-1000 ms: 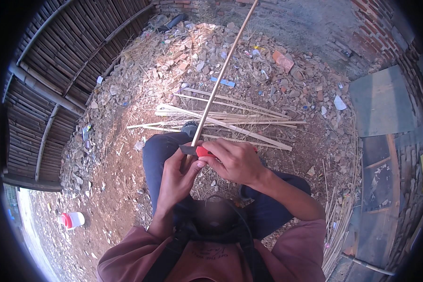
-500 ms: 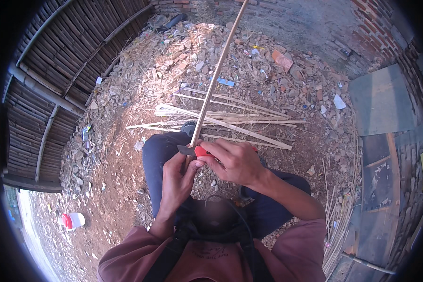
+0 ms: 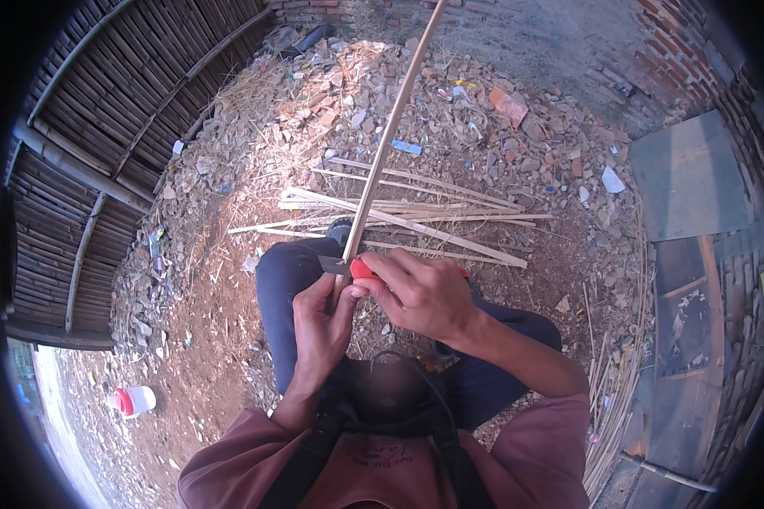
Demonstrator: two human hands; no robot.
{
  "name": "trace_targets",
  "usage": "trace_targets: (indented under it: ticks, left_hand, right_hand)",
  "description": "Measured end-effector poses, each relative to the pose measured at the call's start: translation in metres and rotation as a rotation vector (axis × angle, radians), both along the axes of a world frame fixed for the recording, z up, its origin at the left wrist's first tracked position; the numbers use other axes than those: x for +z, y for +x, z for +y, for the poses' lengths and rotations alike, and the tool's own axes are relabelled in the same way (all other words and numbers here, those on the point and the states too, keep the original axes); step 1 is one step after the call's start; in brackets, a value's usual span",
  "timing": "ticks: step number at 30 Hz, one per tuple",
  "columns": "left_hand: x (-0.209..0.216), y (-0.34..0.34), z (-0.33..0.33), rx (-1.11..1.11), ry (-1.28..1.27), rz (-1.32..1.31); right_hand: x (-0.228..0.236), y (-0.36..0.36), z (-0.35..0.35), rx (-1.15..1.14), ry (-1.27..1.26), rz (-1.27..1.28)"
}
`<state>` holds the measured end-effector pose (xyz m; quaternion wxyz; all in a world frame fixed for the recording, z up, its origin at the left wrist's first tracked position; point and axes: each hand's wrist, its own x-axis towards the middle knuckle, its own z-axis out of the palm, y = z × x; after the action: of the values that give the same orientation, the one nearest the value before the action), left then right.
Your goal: The person shapes thin bamboo slats using a utility knife while sitting on the ground, handling each slat one by one and whittling the edges.
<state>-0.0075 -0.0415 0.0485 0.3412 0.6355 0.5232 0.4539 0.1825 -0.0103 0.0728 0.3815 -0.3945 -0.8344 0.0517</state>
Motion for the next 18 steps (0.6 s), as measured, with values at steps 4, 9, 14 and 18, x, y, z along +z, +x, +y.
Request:
trace_targets:
  ticks: [4,9,14,18]
  left_hand:
    - [0.008,0.005,0.000,0.013,-0.001,-0.038]
    - [0.009,0.008,0.000,0.028,-0.039,-0.110]
    - [0.015,0.010,0.001,0.045,-0.045,-0.102]
    - [0.014,0.007,0.002,0.085,-0.027,-0.029]
  right_hand:
    - [0.000,-0.002,0.000,-0.016,0.015,-0.003]
    - [0.002,-0.002,-0.003,-0.058,0.008,-0.024]
    - [0.005,0.000,-0.002,-0.096,0.009,-0.047]
    - [0.005,0.003,0.001,-0.106,0.011,-0.053]
